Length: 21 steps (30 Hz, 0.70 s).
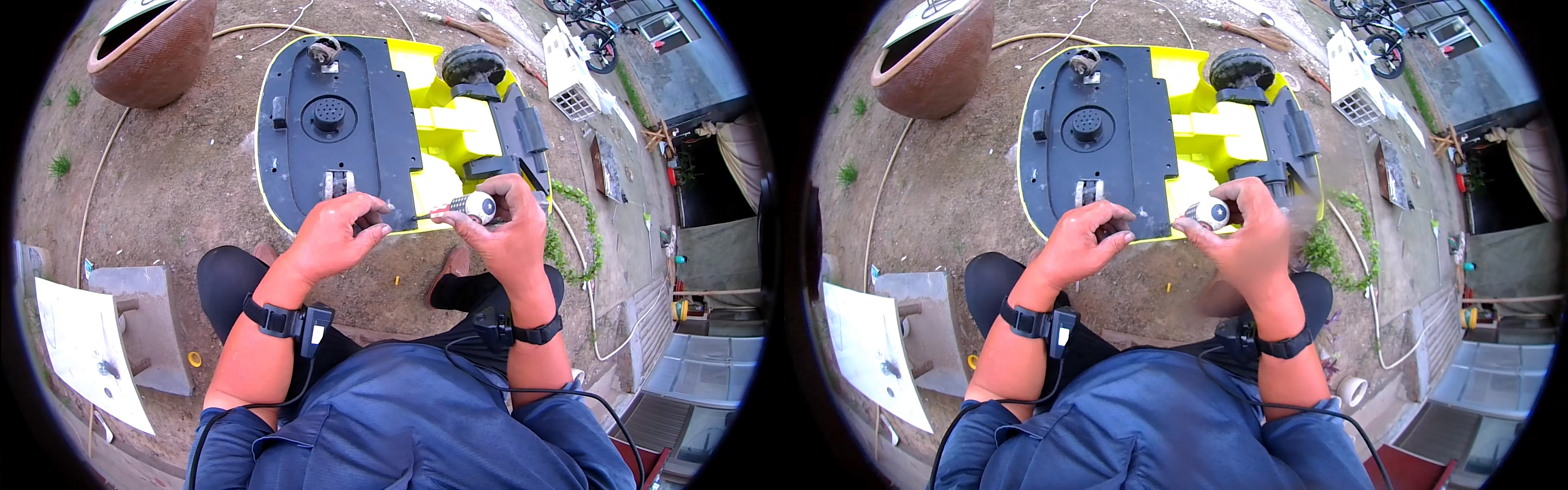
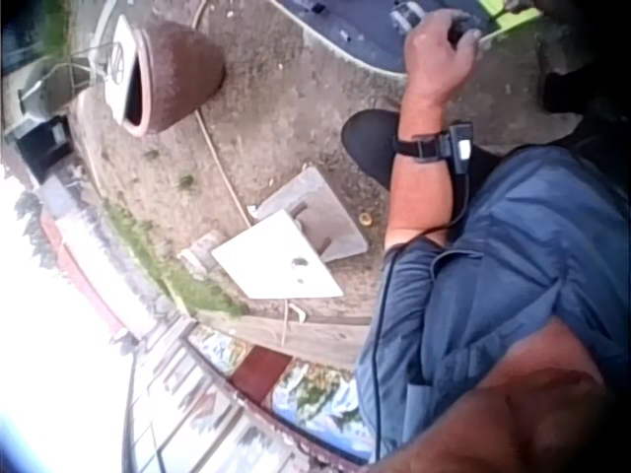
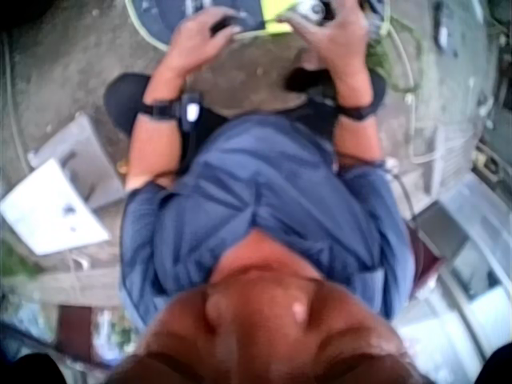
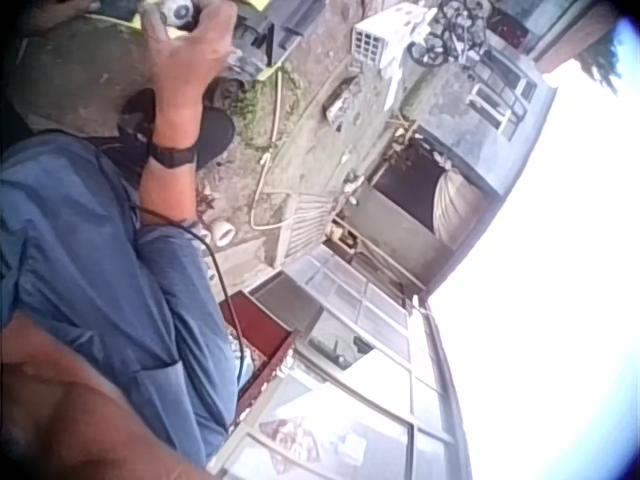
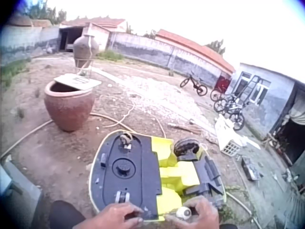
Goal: The person uses a screwdriver to remove screws and components from the underside of a yellow robotic mower, eventually pulling out a small motor assembly.
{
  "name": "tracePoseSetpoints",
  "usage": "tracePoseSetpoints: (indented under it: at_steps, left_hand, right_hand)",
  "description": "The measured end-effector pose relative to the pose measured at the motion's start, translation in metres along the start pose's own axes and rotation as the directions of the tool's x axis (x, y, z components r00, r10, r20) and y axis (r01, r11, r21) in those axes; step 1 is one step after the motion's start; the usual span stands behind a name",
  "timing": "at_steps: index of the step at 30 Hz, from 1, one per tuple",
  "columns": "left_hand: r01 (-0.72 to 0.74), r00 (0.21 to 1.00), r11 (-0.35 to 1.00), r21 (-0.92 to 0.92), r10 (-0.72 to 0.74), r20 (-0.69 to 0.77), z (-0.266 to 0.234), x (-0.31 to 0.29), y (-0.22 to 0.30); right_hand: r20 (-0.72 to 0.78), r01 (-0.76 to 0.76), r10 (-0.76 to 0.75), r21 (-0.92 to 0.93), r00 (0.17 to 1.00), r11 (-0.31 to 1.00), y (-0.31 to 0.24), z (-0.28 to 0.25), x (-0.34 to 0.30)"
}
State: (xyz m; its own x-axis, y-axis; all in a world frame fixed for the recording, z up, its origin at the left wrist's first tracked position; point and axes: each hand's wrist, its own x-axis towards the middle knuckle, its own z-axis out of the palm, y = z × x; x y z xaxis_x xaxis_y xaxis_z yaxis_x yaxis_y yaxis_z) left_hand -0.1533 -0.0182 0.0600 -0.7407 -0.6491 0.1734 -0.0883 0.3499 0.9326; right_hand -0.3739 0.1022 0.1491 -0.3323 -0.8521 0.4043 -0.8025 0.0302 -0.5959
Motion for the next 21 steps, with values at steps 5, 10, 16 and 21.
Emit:
tracePoseSetpoints:
  at_steps: [5,10,16,21]
  left_hand:
    - [-0.011,1.0,1.0,0.013,0.011,-0.005,-0.001,0.0,-0.001]
    - [0.017,1.0,1.0,-0.006,-0.017,0.007,0.001,0.001,-0.001]
    - [0.002,1.0,1.0,-0.019,-0.002,0.014,0.005,0.003,-0.001]
    - [-0.213,0.974,0.973,0.091,0.219,-0.053,0.028,0.017,0.01]
  right_hand:
    - [0.057,-0.01,0.007,0.053,0.998,0.999,0.002,-0.007,0.0]
    - [0.021,-0.109,0.107,0.115,0.994,0.987,0.003,-0.007,-0.005]
    - [0.153,0.089,-0.085,-0.018,0.985,0.996,0.0,-0.025,0.0]
    - [0.319,0.173,-0.196,0.099,0.927,0.98,-0.011,-0.028,0.006]
